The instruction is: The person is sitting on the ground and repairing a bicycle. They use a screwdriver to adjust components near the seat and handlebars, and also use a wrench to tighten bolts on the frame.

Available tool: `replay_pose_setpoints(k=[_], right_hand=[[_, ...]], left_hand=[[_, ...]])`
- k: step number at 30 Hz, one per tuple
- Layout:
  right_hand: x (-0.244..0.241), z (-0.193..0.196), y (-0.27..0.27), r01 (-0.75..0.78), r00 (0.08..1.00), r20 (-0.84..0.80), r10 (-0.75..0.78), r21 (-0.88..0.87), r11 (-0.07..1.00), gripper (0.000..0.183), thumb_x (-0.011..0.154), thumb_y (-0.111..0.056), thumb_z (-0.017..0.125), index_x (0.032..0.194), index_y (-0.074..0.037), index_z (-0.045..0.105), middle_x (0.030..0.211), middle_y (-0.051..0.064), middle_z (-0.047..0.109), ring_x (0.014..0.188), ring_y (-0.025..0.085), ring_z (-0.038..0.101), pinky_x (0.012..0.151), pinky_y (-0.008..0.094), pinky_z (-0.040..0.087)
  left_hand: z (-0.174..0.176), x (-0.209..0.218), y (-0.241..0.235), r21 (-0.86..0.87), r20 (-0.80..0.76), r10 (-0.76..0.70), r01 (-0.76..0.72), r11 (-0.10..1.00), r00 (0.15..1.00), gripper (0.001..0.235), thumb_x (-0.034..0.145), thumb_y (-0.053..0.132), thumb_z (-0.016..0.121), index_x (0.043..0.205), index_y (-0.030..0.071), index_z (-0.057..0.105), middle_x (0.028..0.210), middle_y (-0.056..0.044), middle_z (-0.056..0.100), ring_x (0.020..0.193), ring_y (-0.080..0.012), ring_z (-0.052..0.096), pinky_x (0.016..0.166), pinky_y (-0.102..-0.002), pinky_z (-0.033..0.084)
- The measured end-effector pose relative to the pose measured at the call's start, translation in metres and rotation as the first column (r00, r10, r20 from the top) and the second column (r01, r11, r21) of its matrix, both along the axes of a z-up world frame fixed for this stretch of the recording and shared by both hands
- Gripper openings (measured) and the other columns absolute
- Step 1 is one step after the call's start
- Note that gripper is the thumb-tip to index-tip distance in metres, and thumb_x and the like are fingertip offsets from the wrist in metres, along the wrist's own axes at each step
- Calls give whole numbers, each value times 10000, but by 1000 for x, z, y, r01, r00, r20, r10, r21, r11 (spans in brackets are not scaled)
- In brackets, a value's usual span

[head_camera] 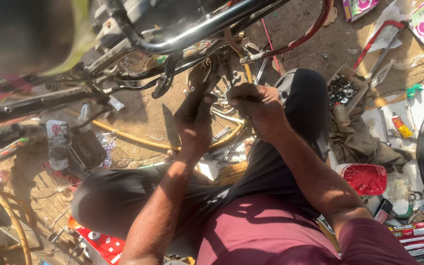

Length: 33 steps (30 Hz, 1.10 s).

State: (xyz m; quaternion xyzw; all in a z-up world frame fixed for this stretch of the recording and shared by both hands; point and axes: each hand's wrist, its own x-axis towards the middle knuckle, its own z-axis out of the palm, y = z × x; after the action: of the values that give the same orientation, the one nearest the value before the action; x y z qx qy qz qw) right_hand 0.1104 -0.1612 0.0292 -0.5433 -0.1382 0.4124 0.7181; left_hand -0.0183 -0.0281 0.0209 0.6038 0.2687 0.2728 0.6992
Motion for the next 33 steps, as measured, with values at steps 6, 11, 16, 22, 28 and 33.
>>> replay_pose_setpoints(k=[6,11,16,22,28,33], right_hand=[[-19,-22,4,66,997,-41,-59,204,977,171,956,24,740,1122,-21,736,975,46,725,662,43,500,564,202,380],[-29,-18,11,95,991,69,-115,243,965,164,969,4,748,1127,-36,726,948,30,715,647,24,496,555,190,379],[-37,-15,17,163,907,365,-209,153,975,156,978,35,750,1124,-15,729,979,58,711,712,40,555,615,198,442],[-36,-6,23,147,460,866,-197,144,979,190,975,21,774,1148,-15,703,1050,60,684,854,99,673,713,219,548],[-33,-20,21,145,777,619,-115,2,989,179,960,-25,805,1103,-31,697,915,26,678,731,34,563,641,204,465],[-20,-6,25,55,617,785,-58,31,998,225,920,-9,810,1116,-34,701,957,31,666,761,39,598,651,219,492]], left_hand=[[-2,-1,-5,12,83,-27,26,1000,996,315,1077,64,600,1371,-40,643,1192,-97,742,1041,-81,646,899,-228,533],[-4,-4,-7,-101,149,-32,47,994,988,325,1081,95,601,1375,-39,633,1178,-96,738,1035,-85,639,894,-234,530],[-7,-6,-5,-37,76,-31,34,999,997,315,1078,113,594,1344,-44,654,1088,-84,767,963,-81,656,833,-234,548],[-10,-7,-2,-146,59,-42,51,988,997,326,1076,120,602,1350,-45,665,1069,-87,755,919,-82,617,795,-239,518],[-15,-7,-2,-41,109,-45,49,998,993,316,1080,128,597,1337,-47,647,1131,-92,757,999,-85,650,872,-244,537],[-12,-11,6,-194,68,-117,128,973,991,347,1083,174,554,1339,-32,663,989,-70,721,813,-81,568,719,-239,472]])
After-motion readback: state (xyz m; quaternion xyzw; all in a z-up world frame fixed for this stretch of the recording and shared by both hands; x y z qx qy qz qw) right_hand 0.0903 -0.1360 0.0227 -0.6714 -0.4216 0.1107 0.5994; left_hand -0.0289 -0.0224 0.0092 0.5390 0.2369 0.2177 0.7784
